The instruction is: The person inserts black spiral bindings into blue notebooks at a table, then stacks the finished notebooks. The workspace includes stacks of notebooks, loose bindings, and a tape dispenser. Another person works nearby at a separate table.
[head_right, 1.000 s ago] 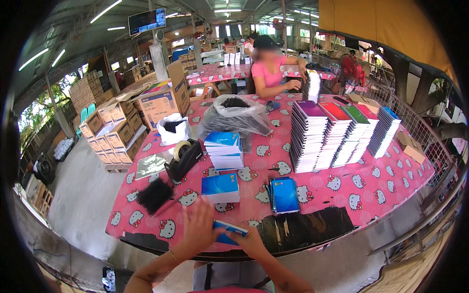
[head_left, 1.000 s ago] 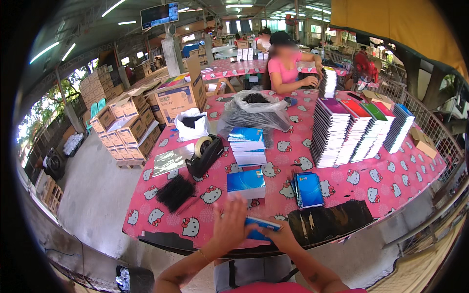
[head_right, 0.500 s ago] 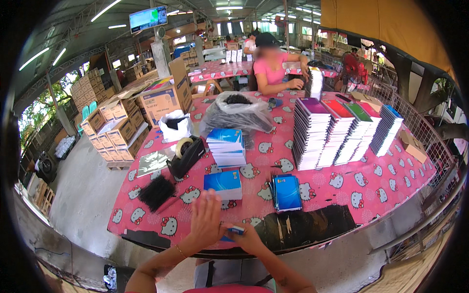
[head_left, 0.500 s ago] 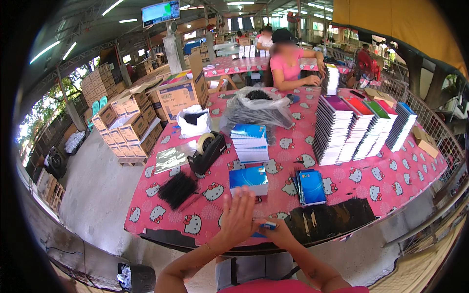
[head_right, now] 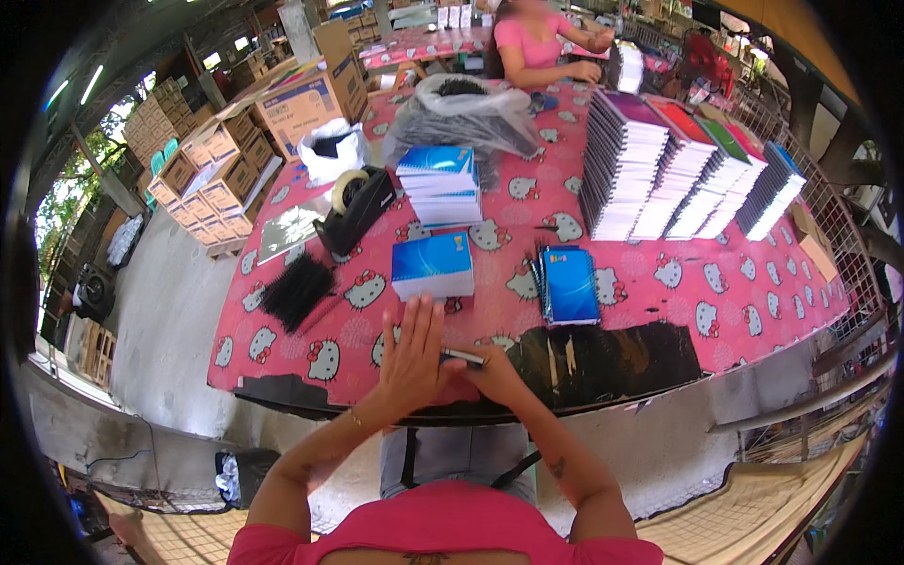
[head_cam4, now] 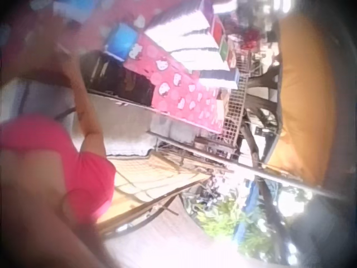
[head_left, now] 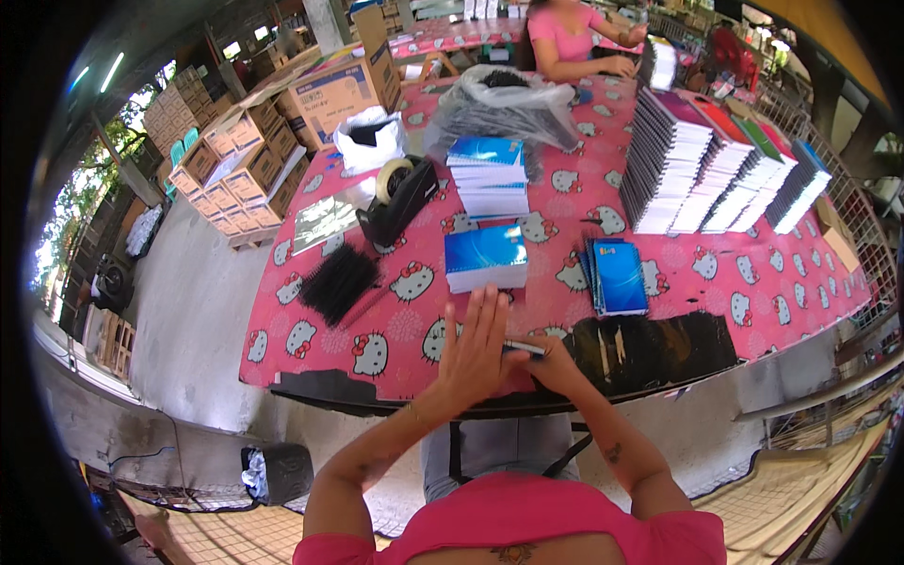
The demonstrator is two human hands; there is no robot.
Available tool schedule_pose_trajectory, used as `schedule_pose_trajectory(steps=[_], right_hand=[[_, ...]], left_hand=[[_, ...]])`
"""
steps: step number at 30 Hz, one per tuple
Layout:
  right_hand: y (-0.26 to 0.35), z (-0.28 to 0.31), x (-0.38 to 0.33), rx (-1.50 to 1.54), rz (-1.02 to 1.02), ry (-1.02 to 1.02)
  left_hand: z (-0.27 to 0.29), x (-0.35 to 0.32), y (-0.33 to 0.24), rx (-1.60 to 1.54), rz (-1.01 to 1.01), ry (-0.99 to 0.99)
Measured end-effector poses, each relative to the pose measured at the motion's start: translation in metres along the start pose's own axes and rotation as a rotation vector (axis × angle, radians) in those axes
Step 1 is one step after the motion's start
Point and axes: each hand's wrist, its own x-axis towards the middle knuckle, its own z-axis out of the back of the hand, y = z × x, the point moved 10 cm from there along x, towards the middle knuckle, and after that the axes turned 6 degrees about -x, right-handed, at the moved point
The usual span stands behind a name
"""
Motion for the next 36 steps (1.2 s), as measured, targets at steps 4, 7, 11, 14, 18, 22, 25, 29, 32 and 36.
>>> schedule_pose_trajectory(steps=[4, 7, 11, 14, 18, 22, 25, 29, 32, 36], right_hand=[[-0.005, 0.0, 0.001, 0.076, -0.096, -0.001], [0.005, 0.003, 0.001, -0.015, -0.005, -0.044], [0.005, 0.001, 0.002, -0.004, 0.033, -0.056], [0.002, -0.002, 0.003, 0.032, -0.008, -0.031], [-0.003, -0.006, 0.001, -0.008, -0.045, 0.083], [-0.003, -0.007, 0.004, -0.013, 0.002, 0.02], [0.003, -0.005, -0.001, -0.049, -0.013, 0.049], [0.0, -0.007, 0.006, 0.004, 0.002, 0.011], [0.007, -0.003, 0.003, -0.08, 0.04, -0.004], [0.051, 0.027, -0.005, -0.308, 0.176, -0.082]], left_hand=[[-0.044, -0.063, -0.019, -0.152, -0.046, 0.051], [-0.015, -0.025, -0.014, -0.088, -0.011, 0.057], [-0.031, -0.03, -0.016, -0.131, -0.056, 0.117], [-0.044, -0.06, -0.025, -0.163, -0.069, 0.081], [-0.032, -0.036, -0.02, -0.148, -0.059, 0.145], [-0.047, -0.064, -0.034, -0.174, -0.109, 0.1], [-0.024, -0.019, -0.02, -0.176, -0.039, 0.138], [-0.02, -0.06, -0.035, -0.208, -0.104, -0.031], [0.009, -0.023, -0.02, -0.268, -0.082, -0.084], [0.02, -0.002, -0.012, -0.404, -0.156, -0.141]])
